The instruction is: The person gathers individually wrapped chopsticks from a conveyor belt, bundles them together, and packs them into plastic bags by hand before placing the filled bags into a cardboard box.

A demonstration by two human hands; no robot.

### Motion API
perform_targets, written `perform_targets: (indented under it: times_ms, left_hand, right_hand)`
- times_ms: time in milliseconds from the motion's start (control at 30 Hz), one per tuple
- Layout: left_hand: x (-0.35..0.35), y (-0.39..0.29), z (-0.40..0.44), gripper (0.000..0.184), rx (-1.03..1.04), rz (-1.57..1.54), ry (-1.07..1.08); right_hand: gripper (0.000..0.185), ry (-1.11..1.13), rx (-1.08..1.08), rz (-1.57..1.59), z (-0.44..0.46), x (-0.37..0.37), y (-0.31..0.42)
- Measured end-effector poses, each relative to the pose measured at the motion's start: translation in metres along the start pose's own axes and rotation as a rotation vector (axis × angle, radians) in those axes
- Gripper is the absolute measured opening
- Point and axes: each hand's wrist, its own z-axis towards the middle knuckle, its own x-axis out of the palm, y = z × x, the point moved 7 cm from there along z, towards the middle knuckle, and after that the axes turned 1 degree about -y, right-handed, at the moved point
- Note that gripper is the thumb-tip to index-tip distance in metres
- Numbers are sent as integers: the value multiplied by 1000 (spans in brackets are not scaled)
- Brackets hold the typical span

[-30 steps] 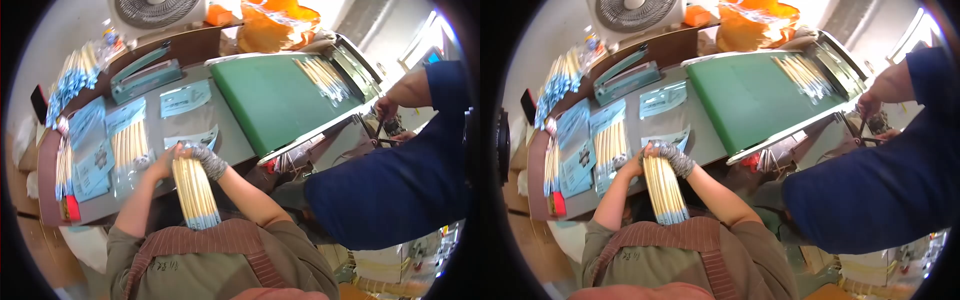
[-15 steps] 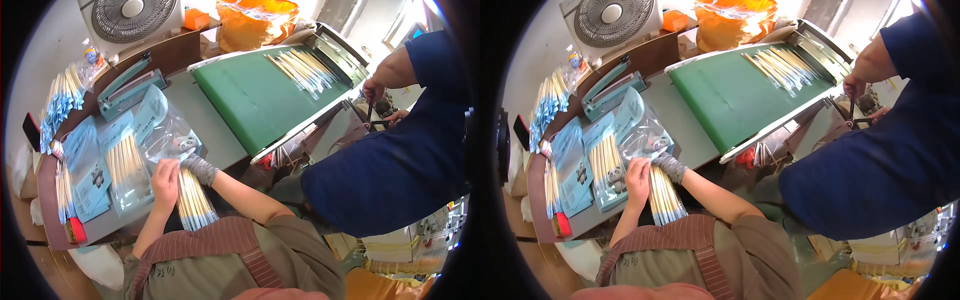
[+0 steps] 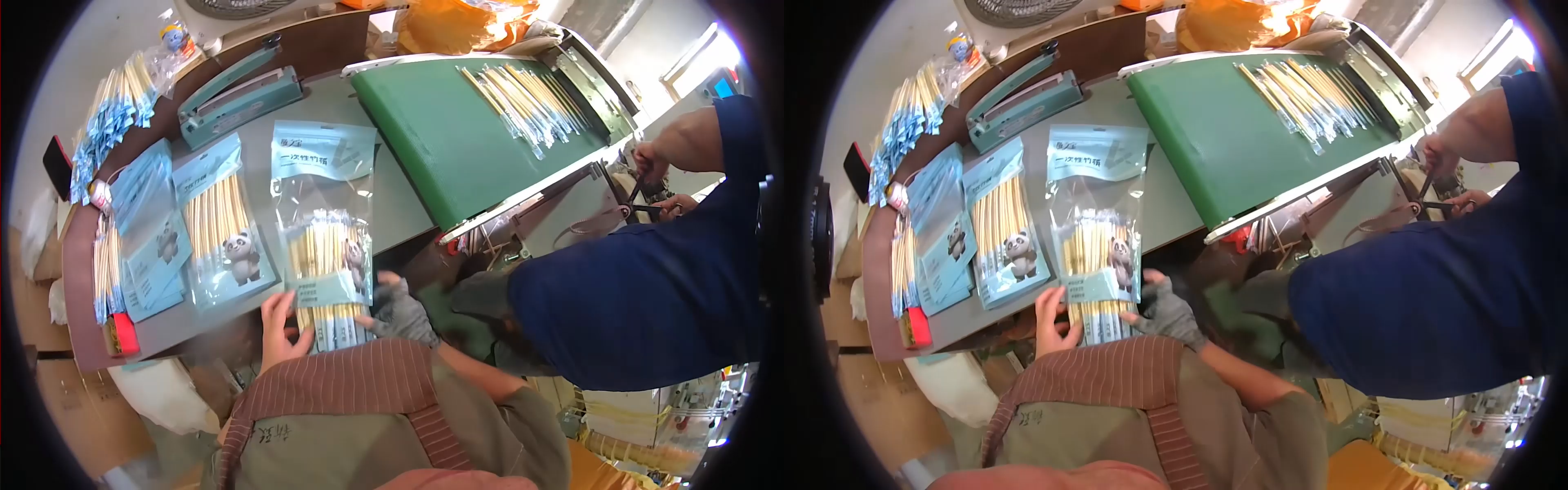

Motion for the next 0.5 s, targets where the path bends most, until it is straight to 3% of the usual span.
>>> perform_targets:
  times_ms: [33,67,100,133,167,200,233,267,300,400,433,500]
  left_hand:
    - [6,12,2,59,-167,-142,-8]
    - [6,11,17,49,56,-113,-134]
    - [0,7,35,36,13,-107,-180]
    - [-15,-10,57,26,173,2,-237]
    - [-31,-13,75,21,199,-7,-314]
    - [-46,-25,94,21,57,-206,-235]
    - [-60,-38,104,20,-225,-456,-143]
    - [-88,-72,114,22,108,-218,-204]
    - [-108,-94,121,21,234,-292,-251]
    - [-156,-131,158,22,367,19,-288]
    - [-151,-112,179,21,56,-486,-157]
    - [-143,-90,208,15,-32,-685,-148]
  right_hand:
    - [67,-38,-113,-171,12,-6,25]
    - [68,-6,-152,-367,25,-5,61]
    - [70,29,-200,-565,42,-3,90]
    - [62,-31,-281,-622,62,-8,96]
    - [57,-97,-372,-674,84,-11,105]
    - [56,-121,-430,-618,101,-22,131]
    - [54,-124,-491,-553,108,-38,170]
    - [51,-107,-479,-531,108,-50,210]
    - [51,-149,-708,-435,110,-55,238]
    - [37,-28,-546,-716,145,-69,283]
    - [32,49,-493,-813,162,-62,284]
    - [27,88,-412,-691,180,-51,298]
